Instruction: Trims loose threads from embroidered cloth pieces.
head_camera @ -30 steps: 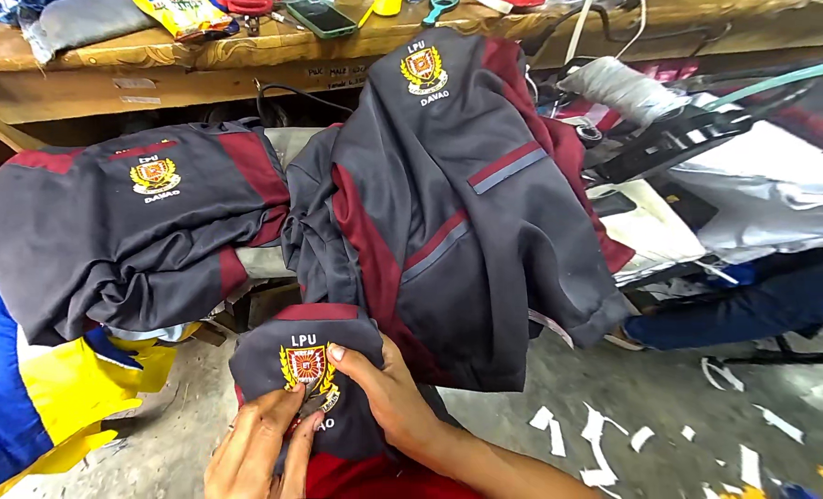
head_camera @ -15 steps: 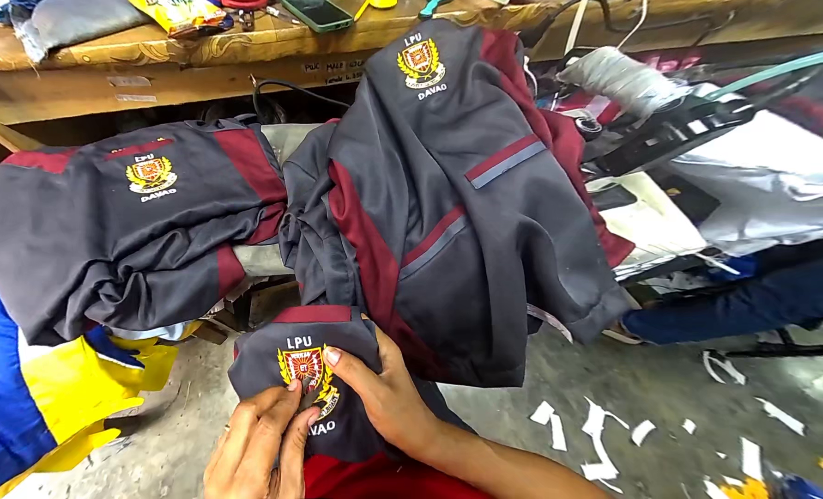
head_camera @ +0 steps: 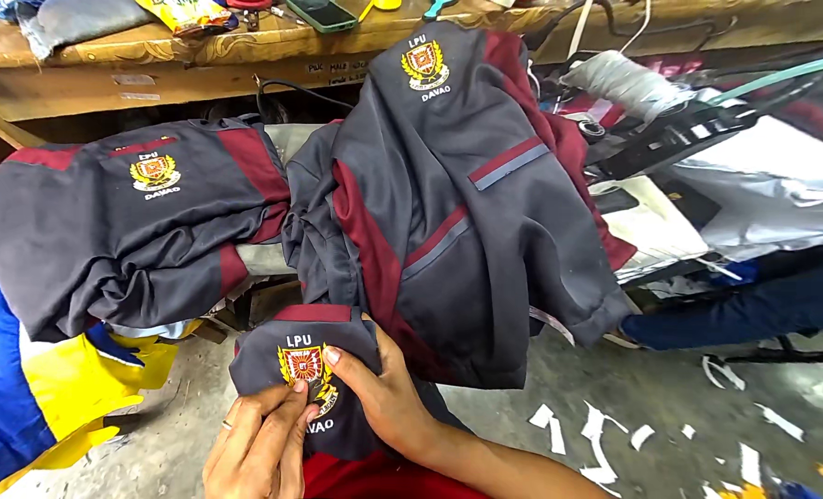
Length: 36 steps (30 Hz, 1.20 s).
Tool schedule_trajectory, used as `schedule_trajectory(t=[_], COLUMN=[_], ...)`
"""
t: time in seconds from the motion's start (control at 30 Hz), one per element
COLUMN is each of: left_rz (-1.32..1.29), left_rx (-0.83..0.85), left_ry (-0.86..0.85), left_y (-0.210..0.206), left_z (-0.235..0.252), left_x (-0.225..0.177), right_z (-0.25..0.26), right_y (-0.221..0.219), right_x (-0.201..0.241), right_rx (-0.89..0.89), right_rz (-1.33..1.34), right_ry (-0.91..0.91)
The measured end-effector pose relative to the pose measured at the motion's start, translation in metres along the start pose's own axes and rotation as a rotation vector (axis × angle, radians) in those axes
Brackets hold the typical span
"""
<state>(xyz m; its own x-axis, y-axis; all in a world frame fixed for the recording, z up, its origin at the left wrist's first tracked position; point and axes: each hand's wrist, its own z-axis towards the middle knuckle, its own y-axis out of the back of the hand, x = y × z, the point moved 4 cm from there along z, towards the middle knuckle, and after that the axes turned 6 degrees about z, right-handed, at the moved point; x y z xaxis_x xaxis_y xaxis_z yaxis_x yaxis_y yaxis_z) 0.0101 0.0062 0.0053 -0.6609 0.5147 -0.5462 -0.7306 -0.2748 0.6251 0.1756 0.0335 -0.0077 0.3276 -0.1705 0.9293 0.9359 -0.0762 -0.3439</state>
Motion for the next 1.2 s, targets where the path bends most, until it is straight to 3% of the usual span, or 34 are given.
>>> schedule_trajectory(t=[0.37, 1.07, 1.2], left_rz=[-0.003, -0.263, -0.194], left_rx=[-0.079, -0.085, -0.035], left_ry=[0.074, 0.144, 0.148], left_y=[-0.002, -0.002, 0.004], left_z=[-0.001, -0.004, -0.002], left_x=[0.001, 0.013, 0.011], right_z=[-0.004, -0.005, -0.002], right_y=[-0.005, -0.001, 0.003], right_x=[-0.002, -0.003, -0.001], right_rx=[-0.019, -0.048, -0.042], right_rz=[0.057, 0.102, 0.088], right_ry=[-0.009, -0.038, -0.039])
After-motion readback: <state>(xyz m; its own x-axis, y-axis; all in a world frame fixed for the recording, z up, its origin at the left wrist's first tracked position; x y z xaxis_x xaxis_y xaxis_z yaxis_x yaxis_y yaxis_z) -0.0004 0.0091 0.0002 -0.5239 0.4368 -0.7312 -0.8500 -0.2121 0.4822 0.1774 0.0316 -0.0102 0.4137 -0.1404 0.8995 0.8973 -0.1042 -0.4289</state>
